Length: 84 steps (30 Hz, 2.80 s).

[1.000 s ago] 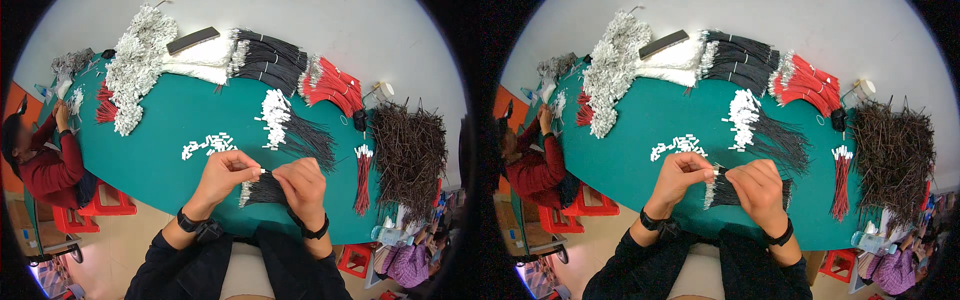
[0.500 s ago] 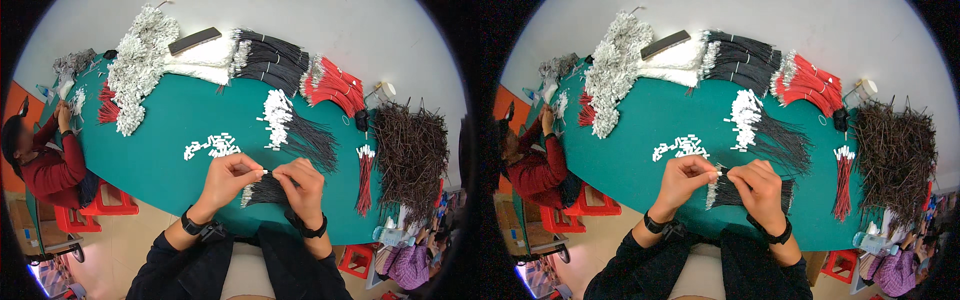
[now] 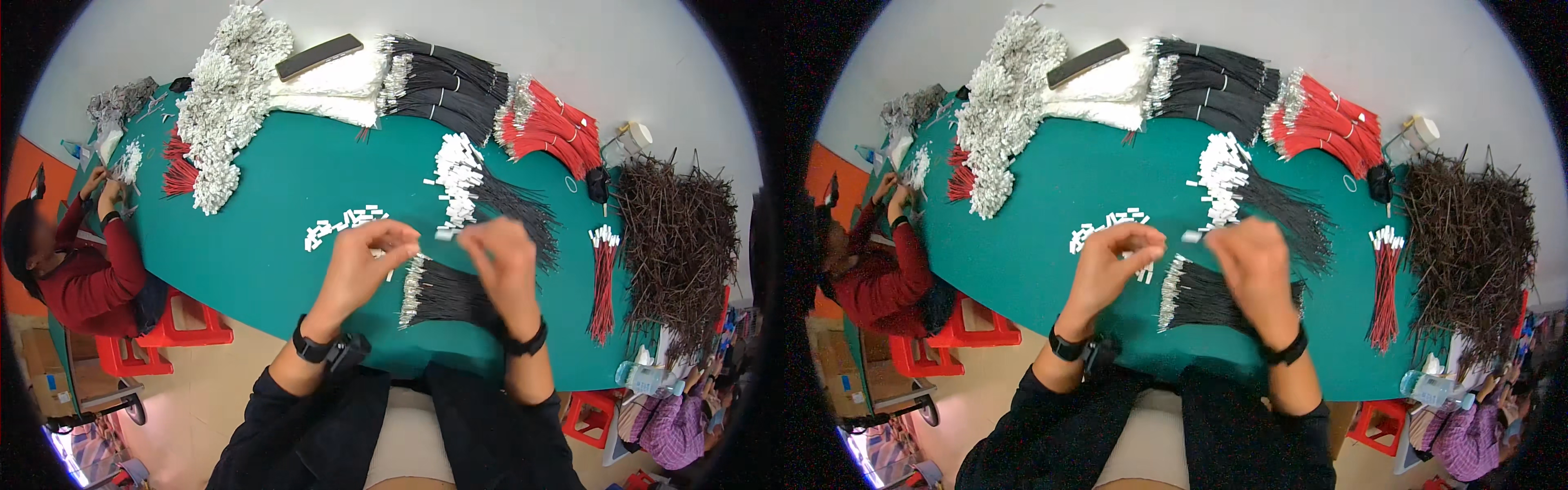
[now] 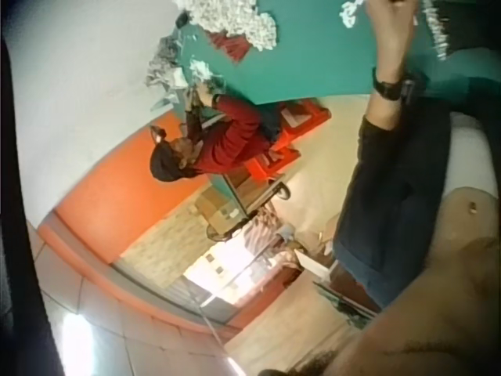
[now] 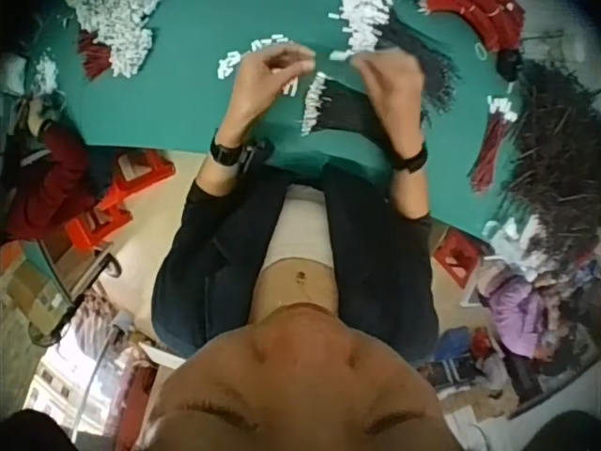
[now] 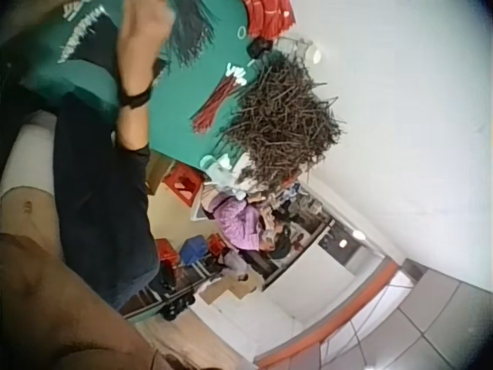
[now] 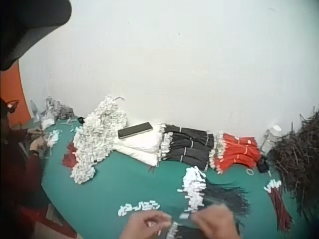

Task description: Assembling small white plastic connectors onto bundles of black wires on an electronics workbench.

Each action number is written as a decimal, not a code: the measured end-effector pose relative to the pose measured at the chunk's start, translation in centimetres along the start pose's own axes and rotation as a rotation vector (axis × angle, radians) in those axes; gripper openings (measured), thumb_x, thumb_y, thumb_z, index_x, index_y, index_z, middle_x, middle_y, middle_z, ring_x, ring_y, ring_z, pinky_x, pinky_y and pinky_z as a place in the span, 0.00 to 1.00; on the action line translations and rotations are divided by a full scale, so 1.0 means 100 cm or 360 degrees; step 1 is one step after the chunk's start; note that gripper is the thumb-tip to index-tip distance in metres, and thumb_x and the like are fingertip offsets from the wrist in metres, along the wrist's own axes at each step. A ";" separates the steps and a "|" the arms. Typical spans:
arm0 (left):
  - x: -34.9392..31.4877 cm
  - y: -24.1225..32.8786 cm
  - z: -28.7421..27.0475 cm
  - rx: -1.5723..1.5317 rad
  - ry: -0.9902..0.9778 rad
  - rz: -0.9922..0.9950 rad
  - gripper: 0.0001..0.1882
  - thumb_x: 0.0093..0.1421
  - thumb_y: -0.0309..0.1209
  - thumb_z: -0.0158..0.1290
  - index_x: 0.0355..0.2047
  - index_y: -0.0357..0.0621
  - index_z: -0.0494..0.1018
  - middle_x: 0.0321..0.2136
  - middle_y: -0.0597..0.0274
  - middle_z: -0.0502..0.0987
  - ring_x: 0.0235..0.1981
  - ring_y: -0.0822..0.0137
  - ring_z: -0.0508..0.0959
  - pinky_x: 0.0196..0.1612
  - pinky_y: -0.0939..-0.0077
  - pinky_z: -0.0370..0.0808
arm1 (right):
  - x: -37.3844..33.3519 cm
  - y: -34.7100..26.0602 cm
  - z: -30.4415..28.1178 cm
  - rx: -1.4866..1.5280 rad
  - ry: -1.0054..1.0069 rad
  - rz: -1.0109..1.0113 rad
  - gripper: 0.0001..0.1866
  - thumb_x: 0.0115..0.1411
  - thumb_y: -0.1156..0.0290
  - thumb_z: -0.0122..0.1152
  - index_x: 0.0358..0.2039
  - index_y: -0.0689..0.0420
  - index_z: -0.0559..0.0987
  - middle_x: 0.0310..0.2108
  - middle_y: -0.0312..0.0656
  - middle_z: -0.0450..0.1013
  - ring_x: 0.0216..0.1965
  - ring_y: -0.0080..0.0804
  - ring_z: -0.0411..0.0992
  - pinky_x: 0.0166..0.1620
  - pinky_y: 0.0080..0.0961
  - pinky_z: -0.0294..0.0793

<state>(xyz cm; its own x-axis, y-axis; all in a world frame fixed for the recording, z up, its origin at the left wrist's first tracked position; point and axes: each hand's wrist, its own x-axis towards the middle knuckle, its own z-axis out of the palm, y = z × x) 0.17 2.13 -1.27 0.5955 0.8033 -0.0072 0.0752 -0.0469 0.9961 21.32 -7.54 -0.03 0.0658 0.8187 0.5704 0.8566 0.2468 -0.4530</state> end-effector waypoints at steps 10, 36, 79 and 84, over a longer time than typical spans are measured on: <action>-0.017 -0.038 -0.019 0.1303 -0.0223 0.0486 0.14 0.44 0.23 0.69 0.34 0.44 0.82 0.35 0.61 0.76 0.42 0.56 0.75 0.48 0.62 0.74 | -0.034 -0.008 0.001 0.0142 -0.0628 0.0274 0.08 0.52 0.72 0.71 0.29 0.60 0.80 0.30 0.46 0.75 0.36 0.49 0.73 0.42 0.42 0.73; -0.021 -0.044 -0.014 0.1491 -0.0280 0.0619 0.15 0.46 0.25 0.68 0.37 0.45 0.81 0.36 0.62 0.76 0.42 0.58 0.75 0.48 0.64 0.75 | -0.046 -0.029 0.010 0.0740 -0.0517 0.0783 0.04 0.63 0.80 0.60 0.36 0.64 0.74 0.24 0.48 0.76 0.24 0.39 0.76 0.28 0.29 0.72; -0.012 0.014 -0.007 -0.0542 -0.0136 -0.0109 0.08 0.59 0.17 0.63 0.40 0.33 0.81 0.32 0.59 0.84 0.32 0.73 0.82 0.38 0.80 0.80 | -0.010 -0.058 -0.009 0.0448 0.0226 0.0414 0.06 0.53 0.82 0.72 0.32 0.61 0.85 0.23 0.39 0.76 0.19 0.25 0.67 0.22 0.22 0.63; -0.011 0.014 -0.005 -0.0627 -0.0128 -0.0087 0.08 0.58 0.17 0.64 0.39 0.33 0.80 0.32 0.58 0.84 0.32 0.72 0.83 0.38 0.79 0.80 | -0.009 -0.058 -0.011 0.0425 0.0239 0.0362 0.06 0.52 0.83 0.72 0.31 0.61 0.85 0.23 0.39 0.76 0.19 0.28 0.69 0.23 0.23 0.64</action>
<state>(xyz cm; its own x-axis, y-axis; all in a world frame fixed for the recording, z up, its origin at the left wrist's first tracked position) -0.76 1.51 0.17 0.6609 0.7487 -0.0521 -0.1948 0.2382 0.9515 16.89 -10.27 2.80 0.3299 0.7880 0.5198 0.6495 0.2101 -0.7308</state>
